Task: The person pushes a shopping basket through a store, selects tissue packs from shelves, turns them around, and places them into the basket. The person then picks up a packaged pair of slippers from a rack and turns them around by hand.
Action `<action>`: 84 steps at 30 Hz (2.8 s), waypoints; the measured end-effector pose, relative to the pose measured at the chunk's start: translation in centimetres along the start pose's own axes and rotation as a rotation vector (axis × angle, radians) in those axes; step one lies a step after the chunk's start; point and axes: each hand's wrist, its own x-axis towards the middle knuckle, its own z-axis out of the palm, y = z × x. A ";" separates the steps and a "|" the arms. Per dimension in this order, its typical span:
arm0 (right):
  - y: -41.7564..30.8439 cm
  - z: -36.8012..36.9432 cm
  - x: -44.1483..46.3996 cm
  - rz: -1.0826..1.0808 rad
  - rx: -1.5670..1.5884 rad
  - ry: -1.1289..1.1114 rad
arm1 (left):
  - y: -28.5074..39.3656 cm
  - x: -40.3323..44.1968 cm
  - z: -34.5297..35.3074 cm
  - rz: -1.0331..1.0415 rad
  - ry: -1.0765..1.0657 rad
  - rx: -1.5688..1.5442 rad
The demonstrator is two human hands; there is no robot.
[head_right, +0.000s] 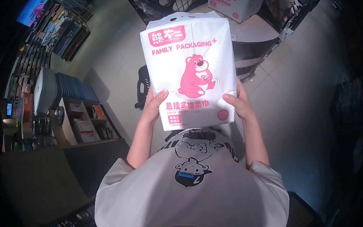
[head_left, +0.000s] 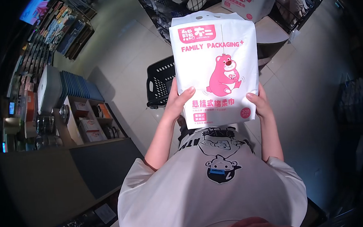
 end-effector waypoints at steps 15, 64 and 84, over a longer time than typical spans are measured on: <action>1.0 0.4 -0.1 0.034 0.110 0.063 | -1.1 -0.4 0.4 -0.125 0.059 -0.017; 5.6 -0.5 2.0 -0.025 0.091 0.196 | -5.4 4.9 -2.1 -0.071 -0.284 -0.049; 0.2 6.4 -1.8 -0.290 -0.209 0.185 | -13.6 13.2 -2.3 -0.202 -0.680 -0.384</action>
